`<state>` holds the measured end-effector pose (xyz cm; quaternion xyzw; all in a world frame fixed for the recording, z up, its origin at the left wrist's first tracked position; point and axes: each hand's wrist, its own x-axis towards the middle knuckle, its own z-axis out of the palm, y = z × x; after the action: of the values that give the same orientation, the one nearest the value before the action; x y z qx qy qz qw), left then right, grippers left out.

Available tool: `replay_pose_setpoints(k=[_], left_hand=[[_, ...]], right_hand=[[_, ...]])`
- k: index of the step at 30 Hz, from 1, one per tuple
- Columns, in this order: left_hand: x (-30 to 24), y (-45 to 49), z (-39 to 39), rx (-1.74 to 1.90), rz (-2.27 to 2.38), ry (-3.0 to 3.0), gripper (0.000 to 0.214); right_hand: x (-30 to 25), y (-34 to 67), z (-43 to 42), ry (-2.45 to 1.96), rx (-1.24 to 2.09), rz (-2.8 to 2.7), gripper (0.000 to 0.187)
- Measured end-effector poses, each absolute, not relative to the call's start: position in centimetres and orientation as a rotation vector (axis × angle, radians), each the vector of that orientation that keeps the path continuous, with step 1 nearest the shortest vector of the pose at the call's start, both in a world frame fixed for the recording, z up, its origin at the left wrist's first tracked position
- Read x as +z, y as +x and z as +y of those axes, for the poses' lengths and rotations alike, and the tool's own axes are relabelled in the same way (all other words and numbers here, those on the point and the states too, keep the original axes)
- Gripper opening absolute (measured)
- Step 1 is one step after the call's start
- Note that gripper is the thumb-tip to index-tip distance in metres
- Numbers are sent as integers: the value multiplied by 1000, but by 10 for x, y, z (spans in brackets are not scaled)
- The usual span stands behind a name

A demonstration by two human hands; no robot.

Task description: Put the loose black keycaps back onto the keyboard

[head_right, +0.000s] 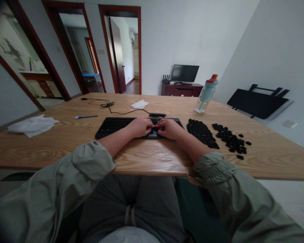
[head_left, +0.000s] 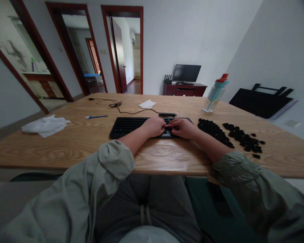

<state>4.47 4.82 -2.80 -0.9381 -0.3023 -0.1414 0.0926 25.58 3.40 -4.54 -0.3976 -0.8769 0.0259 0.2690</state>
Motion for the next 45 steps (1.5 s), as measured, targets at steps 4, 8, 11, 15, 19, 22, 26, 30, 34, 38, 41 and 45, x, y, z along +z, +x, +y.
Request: replay_pose_setpoints(k=[4, 8, 11, 15, 19, 22, 26, 30, 34, 38, 41, 45], left_hand=[[-31, 43, 48, -432, -876, -2798, 27], [-26, 32, 50, -758, -997, -2815, 29], [-16, 20, 52, -1009, -1127, -2732, 29], [-7, 11, 52, -1081, -1155, -2689, 27], [-6, 10, 50, -1120, -1133, -2668, 26], [-6, 11, 50, -1148, -1112, -2664, 25], [-4, 10, 50, -1183, -1148, -2622, 25], [4, 0, 52, -1237, -1227, -2554, 25], [12, -26, 59, -1303, -1327, -2461, 26], [13, -73, 74, -1326, -1558, -2307, 27], [8, -113, 85, -1368, -1746, -2173, 27], [1, -158, 89, -1441, -1978, -2008, 27]], right_hand=[[-47, 254, 32, -1087, 85, -2340, 25], [-45, 256, 30, -1102, 100, -2180, 28], [-41, 257, 26, -1113, 37, -2195, 30], [-38, 252, 20, -1117, -92, -2320, 31], [-37, 244, 16, -1174, -96, -2406, 33], [-37, 241, 14, -1210, -88, -2447, 32], [-36, 240, 12, -1207, -169, -2397, 35], [-37, 240, 12, -1228, -155, -2432, 33], [-37, 241, 13, -1222, -163, -2393, 36], [-36, 243, 14, -1238, -136, -2417, 36], [-35, 245, 14, -1263, -147, -2456, 35], [-34, 245, 14, -1280, -235, -2390, 38]])
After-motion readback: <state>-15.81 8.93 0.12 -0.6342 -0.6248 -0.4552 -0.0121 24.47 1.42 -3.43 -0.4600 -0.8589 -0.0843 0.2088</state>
